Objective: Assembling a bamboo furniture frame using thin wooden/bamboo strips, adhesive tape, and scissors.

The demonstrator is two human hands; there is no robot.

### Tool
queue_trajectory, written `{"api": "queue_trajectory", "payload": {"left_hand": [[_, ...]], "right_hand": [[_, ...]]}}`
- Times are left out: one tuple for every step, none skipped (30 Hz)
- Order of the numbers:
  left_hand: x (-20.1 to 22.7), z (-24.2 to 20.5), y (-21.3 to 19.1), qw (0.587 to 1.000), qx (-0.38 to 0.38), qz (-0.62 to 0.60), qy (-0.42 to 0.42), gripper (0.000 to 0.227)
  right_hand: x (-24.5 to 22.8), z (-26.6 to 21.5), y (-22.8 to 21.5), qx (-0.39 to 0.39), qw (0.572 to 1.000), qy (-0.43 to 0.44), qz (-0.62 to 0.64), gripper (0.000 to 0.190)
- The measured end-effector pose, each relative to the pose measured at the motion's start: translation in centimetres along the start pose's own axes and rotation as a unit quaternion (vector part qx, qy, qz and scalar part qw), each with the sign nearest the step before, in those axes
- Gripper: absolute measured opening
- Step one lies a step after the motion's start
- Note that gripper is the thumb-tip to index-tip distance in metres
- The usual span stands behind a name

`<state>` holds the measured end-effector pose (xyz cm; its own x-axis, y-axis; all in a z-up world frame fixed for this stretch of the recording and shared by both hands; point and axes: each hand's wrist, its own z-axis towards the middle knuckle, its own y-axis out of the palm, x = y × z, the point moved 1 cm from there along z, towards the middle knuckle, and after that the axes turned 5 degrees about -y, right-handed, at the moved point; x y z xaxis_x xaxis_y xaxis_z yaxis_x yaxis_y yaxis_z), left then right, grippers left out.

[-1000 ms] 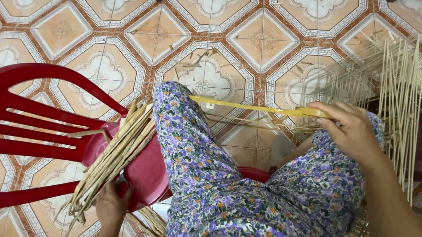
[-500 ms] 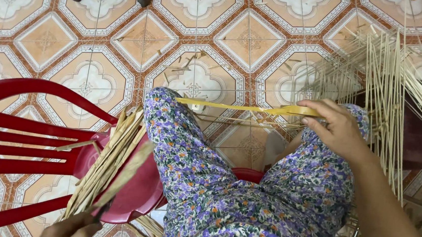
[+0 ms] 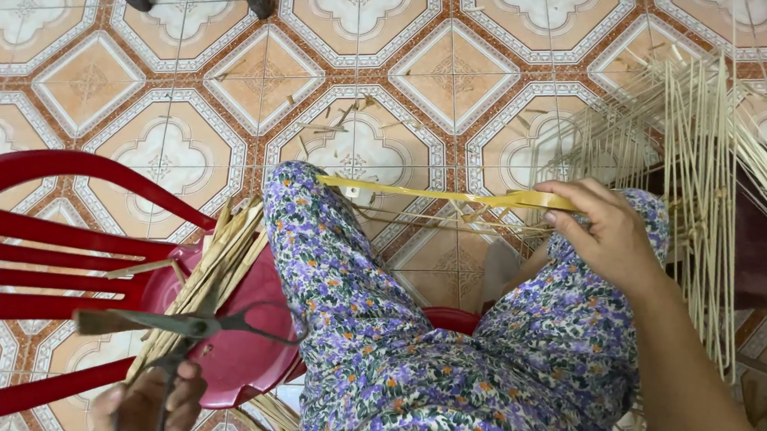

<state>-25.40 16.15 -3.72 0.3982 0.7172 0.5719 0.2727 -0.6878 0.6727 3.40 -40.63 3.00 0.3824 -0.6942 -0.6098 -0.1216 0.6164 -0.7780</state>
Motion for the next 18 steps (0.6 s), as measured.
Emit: {"api": "queue_trajectory", "payload": {"left_hand": [[0.7,-0.6,1.8,0.999,-0.034,-0.015,0.035,0.074],[1.5,-1.3,3.6,0.995,-0.067,-0.031,0.07,0.072],[2.1,-1.1,2.5,0.995,-0.066,-0.03,0.073,0.072],[2.8,-0.9,1.5,0.99,-0.115,0.022,0.073,0.062],[3.2,-0.8,0.4,0.981,-0.163,0.073,0.07,0.054],[3.2,-0.6,-0.1,0.982,-0.162,0.072,0.071,0.054],[3.2,-0.4,-0.4,0.968,-0.225,0.083,0.07,0.046],[3.2,-0.3,-0.7,0.951,-0.287,0.093,0.069,0.04],[3.1,0.3,0.1,0.951,-0.284,0.092,0.073,0.04],[3.1,0.8,0.9,0.919,-0.375,0.029,0.116,0.038],[3.3,1.7,1.8,0.871,-0.464,-0.033,0.156,0.038],[4.1,0.5,5.6,0.87,-0.465,-0.031,0.158,0.038],[4.9,-0.5,9.3,0.914,-0.355,-0.017,0.197,0.025],[5.6,-1.5,13.0,0.943,-0.239,-0.002,0.232,0.013],[6.3,-1.3,15.3,0.942,-0.242,-0.003,0.23,0.013],[7.0,-1.2,17.5,0.943,-0.223,-0.037,0.244,0.019],[7.6,-1.2,19.8,0.942,-0.204,-0.071,0.256,0.027],[7.6,0.3,20.9,0.943,-0.206,-0.071,0.253,0.027]], "right_hand": [[-0.3,0.0,-0.1,0.006,1.0,-0.001,0.002,0.039],[-0.7,0.1,-0.1,0.013,1.0,-0.002,0.005,0.039],[-0.4,0.1,0.0,0.012,1.0,-0.005,0.006,0.039],[-0.2,0.2,0.1,0.018,0.999,-0.028,-0.009,0.039],[0.0,-0.1,0.2,0.023,0.998,-0.05,-0.026,0.04],[-0.1,-0.1,0.3,0.021,0.998,-0.051,-0.026,0.04],[-0.1,0.0,0.3,0.023,0.998,-0.049,-0.02,0.04],[-0.2,0.1,0.4,0.025,0.999,-0.046,-0.014,0.04],[-0.5,0.1,0.3,0.023,0.998,-0.05,-0.014,0.04],[-0.7,0.1,0.2,0.02,0.999,-0.04,-0.008,0.04],[-0.9,0.0,0.1,0.021,0.999,-0.028,-0.004,0.041],[-0.9,0.2,0.2,0.023,0.999,-0.03,-0.005,0.041],[-0.9,0.2,0.1,0.026,0.999,-0.038,0.005,0.04],[-0.8,0.2,0.1,0.03,0.998,-0.047,0.015,0.039],[-0.7,0.2,0.2,0.032,0.998,-0.045,0.012,0.039],[-0.6,0.2,0.3,0.034,0.998,-0.048,-0.007,0.038],[-0.5,0.1,0.4,0.035,0.998,-0.05,-0.027,0.038],[0.0,0.0,0.7,0.037,0.998,-0.047,-0.028,0.038]]}}
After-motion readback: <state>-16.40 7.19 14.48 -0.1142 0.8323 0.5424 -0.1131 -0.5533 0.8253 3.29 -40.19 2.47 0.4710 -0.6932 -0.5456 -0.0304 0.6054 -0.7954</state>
